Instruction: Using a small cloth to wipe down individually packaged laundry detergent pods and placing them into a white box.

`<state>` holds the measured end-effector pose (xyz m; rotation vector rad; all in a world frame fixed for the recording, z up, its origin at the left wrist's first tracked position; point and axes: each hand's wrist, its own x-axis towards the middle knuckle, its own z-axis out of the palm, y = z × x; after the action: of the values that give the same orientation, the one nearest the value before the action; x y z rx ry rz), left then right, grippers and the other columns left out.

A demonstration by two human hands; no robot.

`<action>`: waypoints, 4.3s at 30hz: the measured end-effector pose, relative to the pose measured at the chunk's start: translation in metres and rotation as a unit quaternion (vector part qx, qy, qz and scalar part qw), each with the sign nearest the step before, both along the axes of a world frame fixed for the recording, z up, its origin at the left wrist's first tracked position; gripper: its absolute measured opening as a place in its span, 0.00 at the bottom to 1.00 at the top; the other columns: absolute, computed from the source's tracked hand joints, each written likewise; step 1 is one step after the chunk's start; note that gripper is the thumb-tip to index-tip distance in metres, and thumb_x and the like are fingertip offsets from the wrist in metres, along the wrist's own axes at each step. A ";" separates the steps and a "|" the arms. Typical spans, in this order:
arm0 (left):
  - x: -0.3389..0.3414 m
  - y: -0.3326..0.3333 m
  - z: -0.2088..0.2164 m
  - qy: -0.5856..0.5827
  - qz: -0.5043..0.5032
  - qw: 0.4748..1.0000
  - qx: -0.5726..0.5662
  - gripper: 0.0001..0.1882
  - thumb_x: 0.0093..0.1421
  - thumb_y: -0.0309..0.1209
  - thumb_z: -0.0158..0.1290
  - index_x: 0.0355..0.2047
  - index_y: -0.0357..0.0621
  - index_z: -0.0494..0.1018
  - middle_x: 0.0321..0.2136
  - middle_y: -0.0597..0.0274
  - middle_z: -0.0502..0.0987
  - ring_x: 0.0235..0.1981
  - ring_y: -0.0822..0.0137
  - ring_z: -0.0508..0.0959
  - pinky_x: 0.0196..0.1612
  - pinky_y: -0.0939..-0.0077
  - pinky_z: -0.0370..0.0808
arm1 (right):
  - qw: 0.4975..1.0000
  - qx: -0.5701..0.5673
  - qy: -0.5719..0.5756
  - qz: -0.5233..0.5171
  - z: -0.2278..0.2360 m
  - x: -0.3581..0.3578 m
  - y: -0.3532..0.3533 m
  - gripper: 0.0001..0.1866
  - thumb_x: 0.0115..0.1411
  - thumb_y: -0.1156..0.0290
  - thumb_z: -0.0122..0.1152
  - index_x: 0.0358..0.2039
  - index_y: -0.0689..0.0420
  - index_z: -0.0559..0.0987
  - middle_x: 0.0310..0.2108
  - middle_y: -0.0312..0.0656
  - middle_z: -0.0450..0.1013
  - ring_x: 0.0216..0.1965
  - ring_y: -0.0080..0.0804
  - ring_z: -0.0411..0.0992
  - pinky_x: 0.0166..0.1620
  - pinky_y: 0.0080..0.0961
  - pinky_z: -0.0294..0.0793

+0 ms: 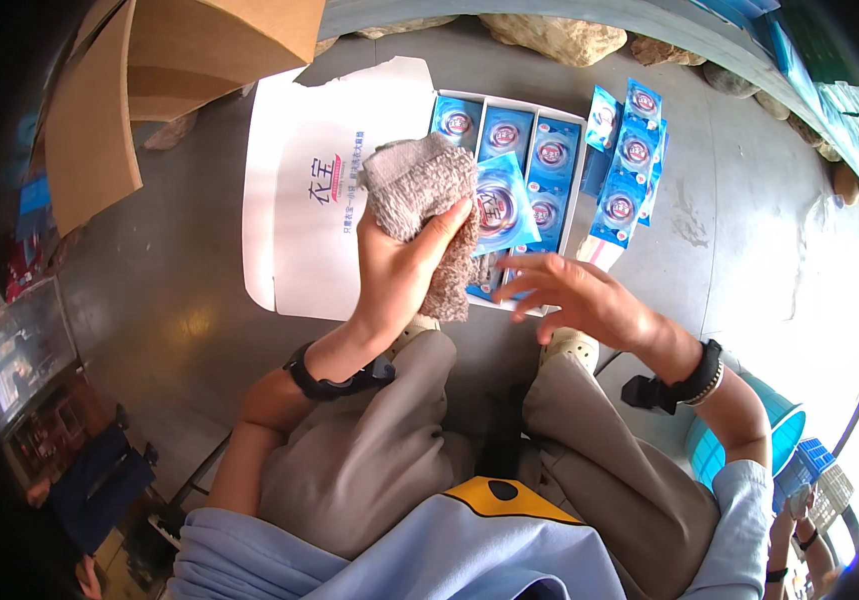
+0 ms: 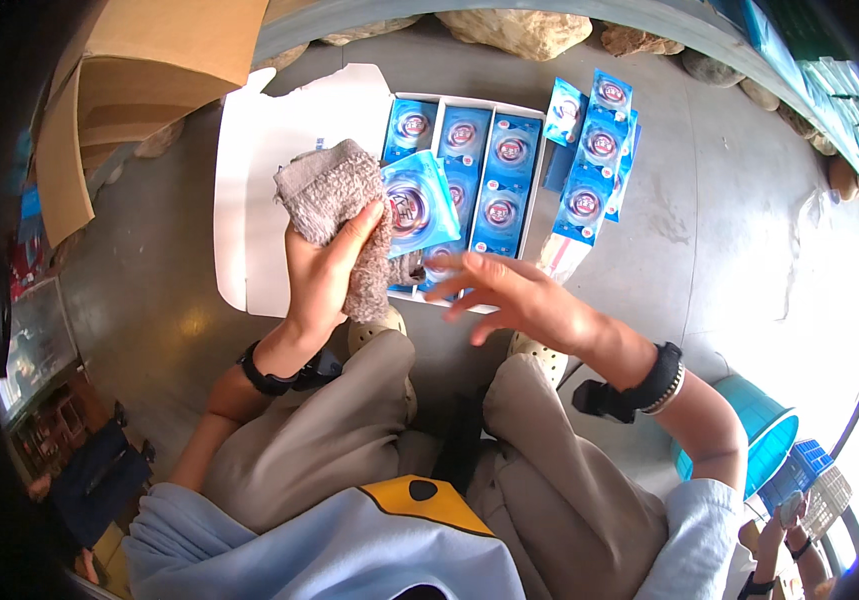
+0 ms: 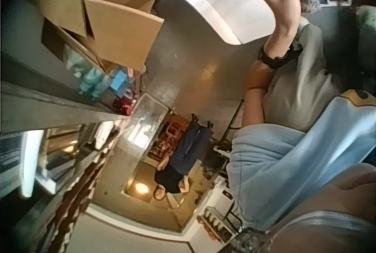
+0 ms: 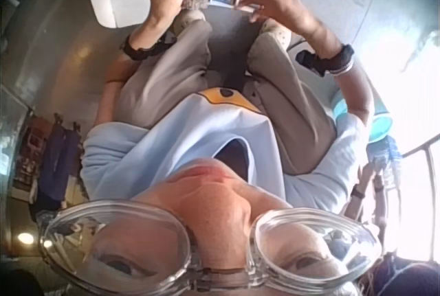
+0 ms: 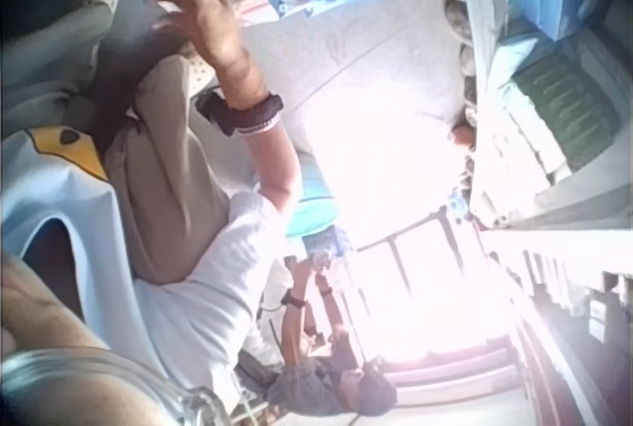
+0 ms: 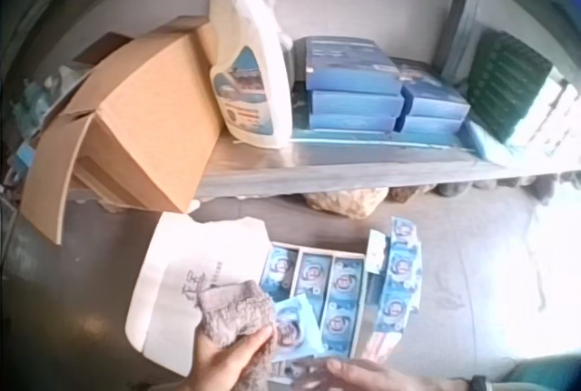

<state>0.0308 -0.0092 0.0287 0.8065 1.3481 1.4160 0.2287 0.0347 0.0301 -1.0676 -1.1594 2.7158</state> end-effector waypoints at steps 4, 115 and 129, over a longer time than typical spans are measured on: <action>0.007 -0.005 0.002 0.030 -0.014 0.999 -0.008 0.11 0.53 0.22 0.51 0.37 0.34 0.69 0.31 0.63 0.74 0.31 0.77 0.73 0.34 0.84 0.70 | 0.962 -0.156 0.047 -0.221 -0.013 -0.009 0.000 0.19 0.58 0.55 0.47 0.39 0.57 0.71 0.38 0.39 0.68 0.40 0.27 0.66 0.42 0.25 0.65; -0.031 0.012 -0.037 -0.480 -0.133 0.860 -0.111 0.19 0.61 0.44 0.38 0.44 0.43 0.65 0.30 0.64 0.72 0.35 0.71 0.72 0.36 0.78 0.73 | 0.955 0.162 -0.053 -0.242 0.015 0.017 0.058 0.04 0.55 0.72 0.55 0.26 0.59 0.75 0.24 0.32 0.71 0.27 0.14 0.70 0.30 0.10 0.72; 0.019 0.003 -0.033 -0.360 -0.124 0.892 -0.243 0.19 0.49 0.21 0.53 0.42 0.39 0.64 0.34 0.58 0.73 0.33 0.67 0.76 0.34 0.74 0.77 | 0.926 0.345 -0.109 -0.113 -0.058 -0.010 0.000 0.07 0.51 0.75 0.50 0.31 0.64 0.72 0.19 0.44 0.69 0.22 0.19 0.66 0.26 0.23 0.66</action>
<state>0.0496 -0.0059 -0.0042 0.0780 0.9023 0.9557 0.2182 0.0346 -0.0276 -1.2770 -1.7044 1.8019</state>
